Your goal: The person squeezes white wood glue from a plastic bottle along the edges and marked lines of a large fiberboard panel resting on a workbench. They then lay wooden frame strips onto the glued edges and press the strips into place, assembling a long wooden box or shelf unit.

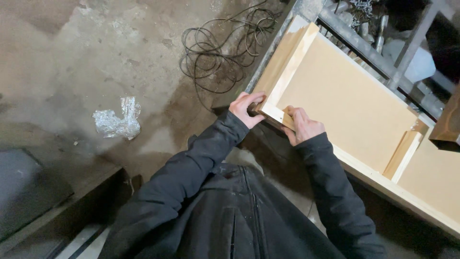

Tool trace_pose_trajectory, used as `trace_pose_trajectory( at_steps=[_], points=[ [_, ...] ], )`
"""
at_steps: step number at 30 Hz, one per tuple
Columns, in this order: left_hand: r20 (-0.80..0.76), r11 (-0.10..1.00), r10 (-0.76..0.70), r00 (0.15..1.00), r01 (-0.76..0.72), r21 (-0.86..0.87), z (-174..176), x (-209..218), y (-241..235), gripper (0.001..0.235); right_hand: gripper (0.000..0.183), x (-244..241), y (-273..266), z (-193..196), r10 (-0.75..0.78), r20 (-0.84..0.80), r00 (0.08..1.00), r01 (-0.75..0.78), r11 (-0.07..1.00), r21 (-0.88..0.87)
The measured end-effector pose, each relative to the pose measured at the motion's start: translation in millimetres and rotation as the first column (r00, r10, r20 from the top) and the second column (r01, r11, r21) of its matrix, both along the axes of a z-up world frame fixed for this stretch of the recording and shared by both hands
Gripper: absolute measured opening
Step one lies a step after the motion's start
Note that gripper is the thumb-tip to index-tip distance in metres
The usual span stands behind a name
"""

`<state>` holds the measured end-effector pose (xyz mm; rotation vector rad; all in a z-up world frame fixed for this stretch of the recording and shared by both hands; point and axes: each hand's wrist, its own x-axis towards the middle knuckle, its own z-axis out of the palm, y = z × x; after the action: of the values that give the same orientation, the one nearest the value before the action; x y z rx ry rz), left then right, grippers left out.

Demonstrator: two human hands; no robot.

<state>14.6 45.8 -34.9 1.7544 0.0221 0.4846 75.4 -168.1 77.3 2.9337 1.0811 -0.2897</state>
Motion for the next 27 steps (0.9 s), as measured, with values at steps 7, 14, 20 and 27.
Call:
trace_pose_trajectory(
  at_steps=[7,14,20,27],
  points=[
    [-0.02,0.999,-0.032,0.999,0.033,0.02,7,3,5,0.071,0.058,4,-5,-7,0.075,0.037,0.997,-0.076,0.997,0.027],
    [-0.014,0.999,-0.035,0.999,0.036,0.038,12,4,6,0.07,0.066,4,-10,-12,0.195,0.125,0.973,-0.185,0.979,-0.082],
    [-0.027,0.999,-0.032,0.999,0.033,0.038,15,3,6,0.069,0.067,7,-12,-17,0.214,0.138,0.967,-0.196,0.971,-0.137],
    [-0.053,0.997,-0.049,0.997,0.052,0.056,10,6,5,0.069,0.06,6,-11,-13,0.203,0.106,0.973,-0.19,0.974,-0.12]
  ],
)
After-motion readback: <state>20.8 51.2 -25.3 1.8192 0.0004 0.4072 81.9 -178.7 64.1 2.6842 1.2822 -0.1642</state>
